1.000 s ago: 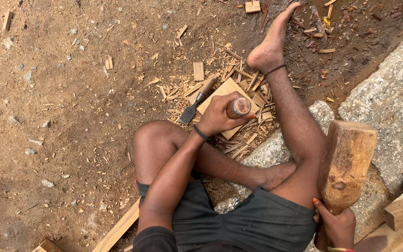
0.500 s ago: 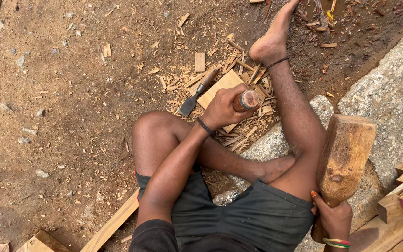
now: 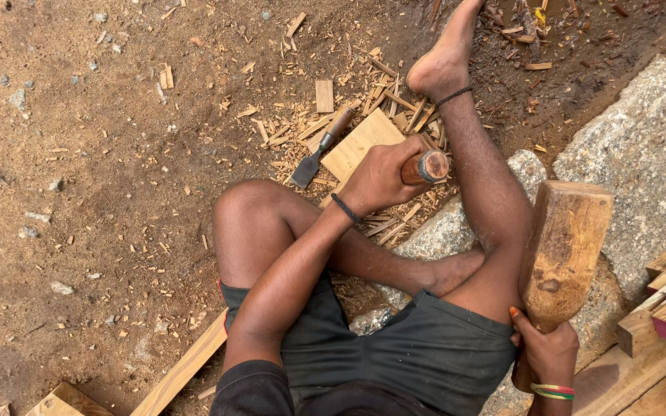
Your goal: The person sits on the ground and uses a chisel and wooden mallet to carve a rectangular piece of wood. They repeatedly strike the chisel to remove wood shavings and occasionally pause to inspect the carved surface.
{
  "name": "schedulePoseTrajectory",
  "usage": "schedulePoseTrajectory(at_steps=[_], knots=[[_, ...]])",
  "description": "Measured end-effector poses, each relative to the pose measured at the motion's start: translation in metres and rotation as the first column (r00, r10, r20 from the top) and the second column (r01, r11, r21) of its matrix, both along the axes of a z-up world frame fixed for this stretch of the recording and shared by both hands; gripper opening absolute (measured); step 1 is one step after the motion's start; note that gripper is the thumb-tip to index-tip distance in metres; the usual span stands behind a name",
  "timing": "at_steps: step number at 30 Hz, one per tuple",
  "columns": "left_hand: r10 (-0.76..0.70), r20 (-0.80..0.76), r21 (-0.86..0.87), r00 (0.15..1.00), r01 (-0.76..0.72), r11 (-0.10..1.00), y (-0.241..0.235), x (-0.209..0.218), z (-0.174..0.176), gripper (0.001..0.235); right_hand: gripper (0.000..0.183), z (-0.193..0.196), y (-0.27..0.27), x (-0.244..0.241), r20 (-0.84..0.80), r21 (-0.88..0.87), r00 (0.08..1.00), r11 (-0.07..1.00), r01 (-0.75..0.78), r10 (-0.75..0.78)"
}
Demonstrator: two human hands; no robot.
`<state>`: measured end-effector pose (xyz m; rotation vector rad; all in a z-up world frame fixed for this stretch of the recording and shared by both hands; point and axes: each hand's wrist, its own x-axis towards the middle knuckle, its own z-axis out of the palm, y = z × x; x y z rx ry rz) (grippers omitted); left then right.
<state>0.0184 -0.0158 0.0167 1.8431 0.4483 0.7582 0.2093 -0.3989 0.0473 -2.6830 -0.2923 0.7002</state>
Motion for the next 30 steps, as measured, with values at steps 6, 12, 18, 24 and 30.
schedulePoseTrajectory(at_steps=[6,12,18,24,30], knots=[[0.161,0.033,-0.033,0.986,-0.16,0.987,0.012,-0.001,-0.003,0.034,0.027,0.002,0.002,-0.002,0.0,-0.004,1.0,1.0,0.005,-0.005],[0.188,-0.017,-0.032,0.982,-0.188,0.982,0.021,-0.005,-0.005,0.033,0.028,-0.002,-0.005,-0.004,-0.009,0.089,0.999,0.995,0.048,-0.047],[0.147,-0.002,-0.014,0.989,-0.147,0.989,0.015,0.001,-0.007,0.039,0.027,0.02,0.012,-0.019,0.18,0.336,0.982,0.936,-0.107,0.048],[0.132,-0.094,0.009,0.987,-0.132,0.991,0.013,0.008,-0.009,0.038,0.044,0.105,0.108,-0.021,0.21,0.921,0.969,0.359,-0.151,-0.13],[0.112,-0.085,-0.036,0.99,-0.116,0.993,0.012,0.016,-0.012,0.038,0.05,0.125,0.153,0.007,0.613,0.306,0.696,0.701,-0.645,0.373]])
